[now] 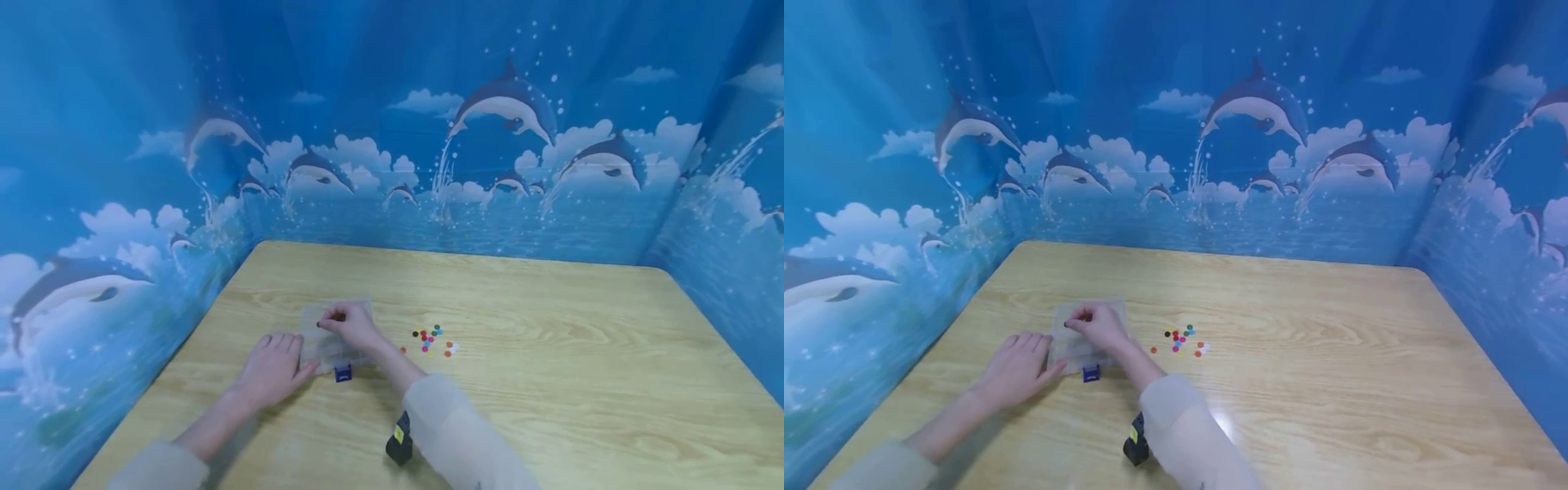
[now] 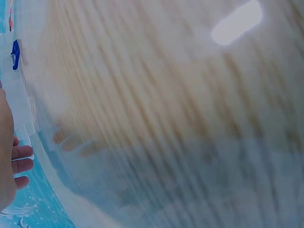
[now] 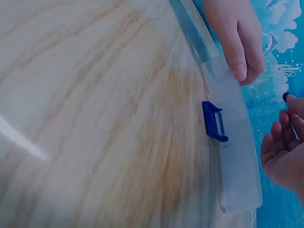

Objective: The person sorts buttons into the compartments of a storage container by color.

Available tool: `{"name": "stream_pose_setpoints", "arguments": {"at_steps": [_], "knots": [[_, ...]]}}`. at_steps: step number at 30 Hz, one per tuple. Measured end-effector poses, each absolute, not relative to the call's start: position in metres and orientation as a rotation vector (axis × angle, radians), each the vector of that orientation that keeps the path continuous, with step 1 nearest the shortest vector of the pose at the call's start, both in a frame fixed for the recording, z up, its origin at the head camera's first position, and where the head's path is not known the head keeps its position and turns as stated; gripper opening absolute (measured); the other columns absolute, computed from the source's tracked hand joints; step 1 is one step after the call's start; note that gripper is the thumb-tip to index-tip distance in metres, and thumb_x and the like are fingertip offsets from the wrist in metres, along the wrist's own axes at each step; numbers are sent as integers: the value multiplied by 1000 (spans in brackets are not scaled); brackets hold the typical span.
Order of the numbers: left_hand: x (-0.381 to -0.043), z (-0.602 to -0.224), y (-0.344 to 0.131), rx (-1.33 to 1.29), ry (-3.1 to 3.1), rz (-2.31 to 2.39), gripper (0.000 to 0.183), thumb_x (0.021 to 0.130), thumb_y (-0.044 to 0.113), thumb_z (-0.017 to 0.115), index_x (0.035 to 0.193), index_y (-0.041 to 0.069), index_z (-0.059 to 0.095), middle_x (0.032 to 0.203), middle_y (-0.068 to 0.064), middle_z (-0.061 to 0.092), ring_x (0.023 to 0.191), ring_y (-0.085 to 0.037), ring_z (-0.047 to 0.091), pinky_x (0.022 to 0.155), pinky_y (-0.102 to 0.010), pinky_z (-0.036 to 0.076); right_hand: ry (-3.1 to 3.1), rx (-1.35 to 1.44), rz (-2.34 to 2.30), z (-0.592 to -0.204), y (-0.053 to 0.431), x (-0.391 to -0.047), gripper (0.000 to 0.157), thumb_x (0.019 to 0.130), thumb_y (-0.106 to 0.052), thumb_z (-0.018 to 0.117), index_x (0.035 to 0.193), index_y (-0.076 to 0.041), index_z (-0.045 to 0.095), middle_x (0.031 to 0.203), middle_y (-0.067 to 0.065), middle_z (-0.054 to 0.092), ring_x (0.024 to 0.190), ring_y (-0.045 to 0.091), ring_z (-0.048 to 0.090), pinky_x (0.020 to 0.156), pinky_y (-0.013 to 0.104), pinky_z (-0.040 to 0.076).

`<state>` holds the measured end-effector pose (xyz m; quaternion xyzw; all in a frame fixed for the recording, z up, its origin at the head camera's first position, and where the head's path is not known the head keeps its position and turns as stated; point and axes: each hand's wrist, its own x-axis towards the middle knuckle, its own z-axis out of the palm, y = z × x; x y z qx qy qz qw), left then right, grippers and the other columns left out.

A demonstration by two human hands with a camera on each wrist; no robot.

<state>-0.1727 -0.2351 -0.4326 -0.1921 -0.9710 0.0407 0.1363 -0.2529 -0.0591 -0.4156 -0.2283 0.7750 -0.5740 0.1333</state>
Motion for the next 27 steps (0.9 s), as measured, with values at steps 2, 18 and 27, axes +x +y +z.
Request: {"name": "stream_pose_setpoints", "arguments": {"at_steps": [2, 18, 27], "knots": [[-172, -434, -235, -548, -2819, 126, 58, 89, 46, 53, 110, -8, 55, 105, -23, 59, 101, -37, 54, 87, -51, 41, 2246, -663, -1665, -416, -61, -252, 8, 89, -15, 63, 91, -9, 65, 85, -3, 61, 79, 8, 55, 69, 21, 46], [-172, -433, -234, -571, -2785, 128, 55, 88, 44, 55, 107, -8, 56, 101, -22, 60, 96, -36, 55, 84, -48, 42, 2327, -576, -1675, -420, -76, -244, 6, 85, -13, 67, 85, -7, 68, 79, -4, 59, 70, 7, 51, 59, 19, 43], [-173, -433, -235, -598, -2744, 156, 49, 87, 44, 57, 98, -4, 56, 92, -17, 59, 90, -33, 56, 78, -45, 43, 2474, -618, -1605, -426, -83, -240, 6, 81, -13, 71, 79, -7, 69, 75, -5, 59, 71, 4, 50, 65, 18, 42]]}}
